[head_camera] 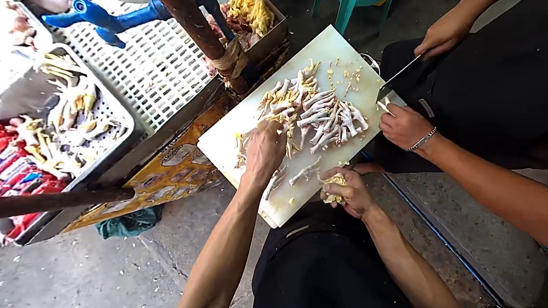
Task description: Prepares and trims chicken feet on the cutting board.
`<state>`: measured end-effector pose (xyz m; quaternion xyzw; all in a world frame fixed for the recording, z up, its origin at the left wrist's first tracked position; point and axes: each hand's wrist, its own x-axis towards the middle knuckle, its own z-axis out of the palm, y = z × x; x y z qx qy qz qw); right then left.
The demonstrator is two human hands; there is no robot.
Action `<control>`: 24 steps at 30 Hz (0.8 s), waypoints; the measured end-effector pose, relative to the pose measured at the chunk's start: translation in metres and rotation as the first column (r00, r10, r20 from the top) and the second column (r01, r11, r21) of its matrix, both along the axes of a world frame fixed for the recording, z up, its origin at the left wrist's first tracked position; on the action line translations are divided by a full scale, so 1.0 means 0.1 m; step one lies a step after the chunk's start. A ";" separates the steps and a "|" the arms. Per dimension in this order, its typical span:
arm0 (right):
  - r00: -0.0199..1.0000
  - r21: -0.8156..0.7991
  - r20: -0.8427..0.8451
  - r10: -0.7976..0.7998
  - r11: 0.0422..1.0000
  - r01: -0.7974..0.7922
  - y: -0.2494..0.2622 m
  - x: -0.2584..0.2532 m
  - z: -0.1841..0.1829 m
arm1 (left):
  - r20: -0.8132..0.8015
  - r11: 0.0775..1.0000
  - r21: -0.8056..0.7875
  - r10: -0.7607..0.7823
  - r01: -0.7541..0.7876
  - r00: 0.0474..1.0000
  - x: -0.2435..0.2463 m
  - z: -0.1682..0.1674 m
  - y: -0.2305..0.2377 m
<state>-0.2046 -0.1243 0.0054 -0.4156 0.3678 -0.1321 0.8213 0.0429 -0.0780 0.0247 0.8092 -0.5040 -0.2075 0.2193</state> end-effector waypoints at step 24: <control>0.999 -0.129 -0.027 0.019 0.991 -0.022 0.09 0.61 0.25 | 0.073 0.980 -0.145 -0.124 0.134 0.990 -0.60 -0.10 0.72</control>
